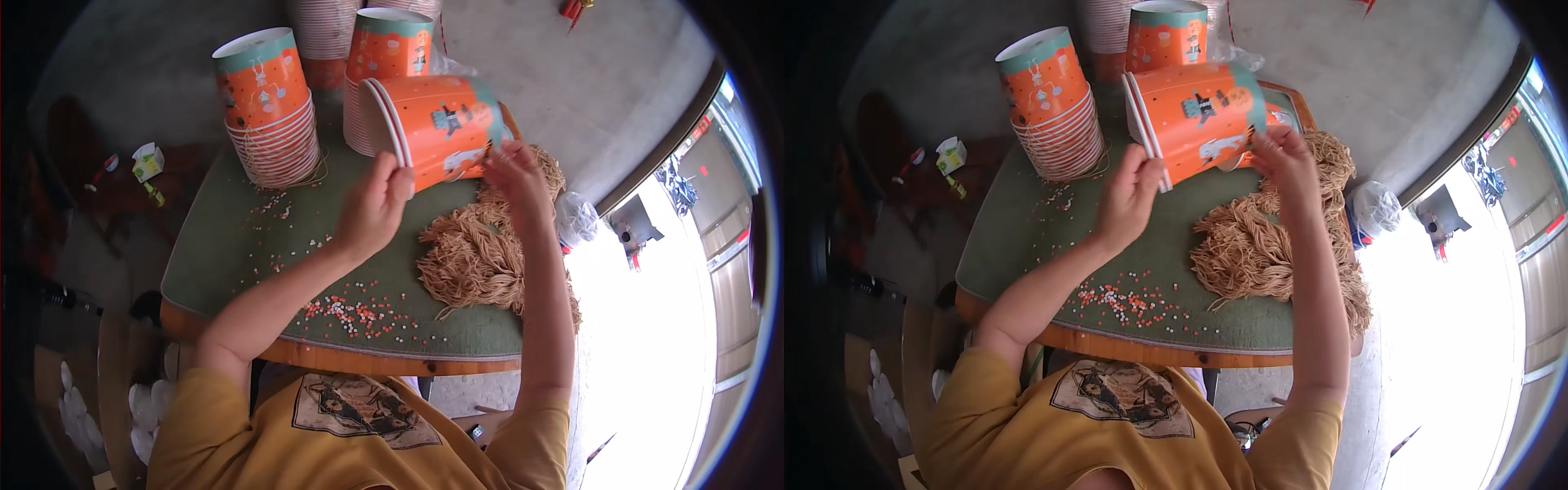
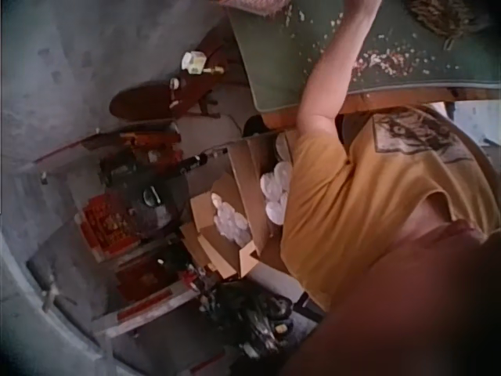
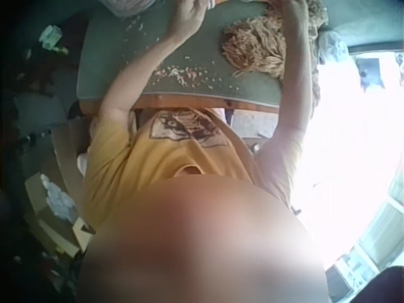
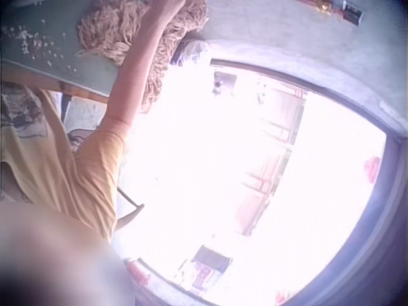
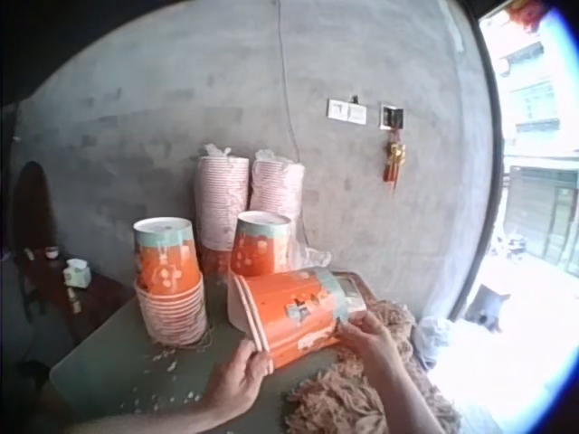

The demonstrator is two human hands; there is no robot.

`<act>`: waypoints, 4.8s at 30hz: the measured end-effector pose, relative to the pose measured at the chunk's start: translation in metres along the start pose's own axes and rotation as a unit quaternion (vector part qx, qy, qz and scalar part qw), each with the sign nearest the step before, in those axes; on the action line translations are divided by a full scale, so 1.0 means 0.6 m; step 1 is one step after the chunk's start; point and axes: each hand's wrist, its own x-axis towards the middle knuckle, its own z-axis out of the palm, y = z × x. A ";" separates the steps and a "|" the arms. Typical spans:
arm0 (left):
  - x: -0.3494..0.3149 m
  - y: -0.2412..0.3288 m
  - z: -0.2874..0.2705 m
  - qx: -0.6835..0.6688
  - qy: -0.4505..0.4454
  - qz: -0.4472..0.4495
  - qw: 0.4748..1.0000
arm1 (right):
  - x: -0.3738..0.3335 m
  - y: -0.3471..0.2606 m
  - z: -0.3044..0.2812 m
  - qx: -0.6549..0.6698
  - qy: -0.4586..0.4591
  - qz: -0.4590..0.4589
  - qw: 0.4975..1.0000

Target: Assemble paper buckets by threading a string handle through pre-drilled holes and securing it.

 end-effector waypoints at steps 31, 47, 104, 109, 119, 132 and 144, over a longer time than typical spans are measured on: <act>-0.093 0.072 -0.194 0.436 -0.185 0.170 0.864 | -0.181 0.082 0.029 -0.484 -0.062 -0.178 0.855; -0.108 0.086 -0.224 0.215 -0.165 0.077 0.959 | -0.263 0.082 0.102 -0.482 -0.164 -0.246 0.825; -0.061 0.100 -0.187 0.093 -0.314 -0.133 0.936 | -0.241 0.084 0.268 -0.133 0.004 -0.009 0.991; -0.043 0.081 -0.185 0.046 -0.342 -0.218 0.913 | -0.241 0.085 0.263 -0.136 0.003 -0.006 0.991; -0.038 0.062 -0.166 0.124 -0.327 -0.173 0.921 | -0.231 0.081 0.247 -0.077 -0.029 0.051 0.995; -0.041 0.063 -0.159 -0.101 -0.261 -0.256 0.925 | -0.195 0.070 0.241 -0.038 -0.046 0.006 0.998; -0.019 0.046 -0.142 -0.138 -0.261 -0.381 0.876 | -0.181 0.023 0.198 0.065 -0.107 0.030 0.992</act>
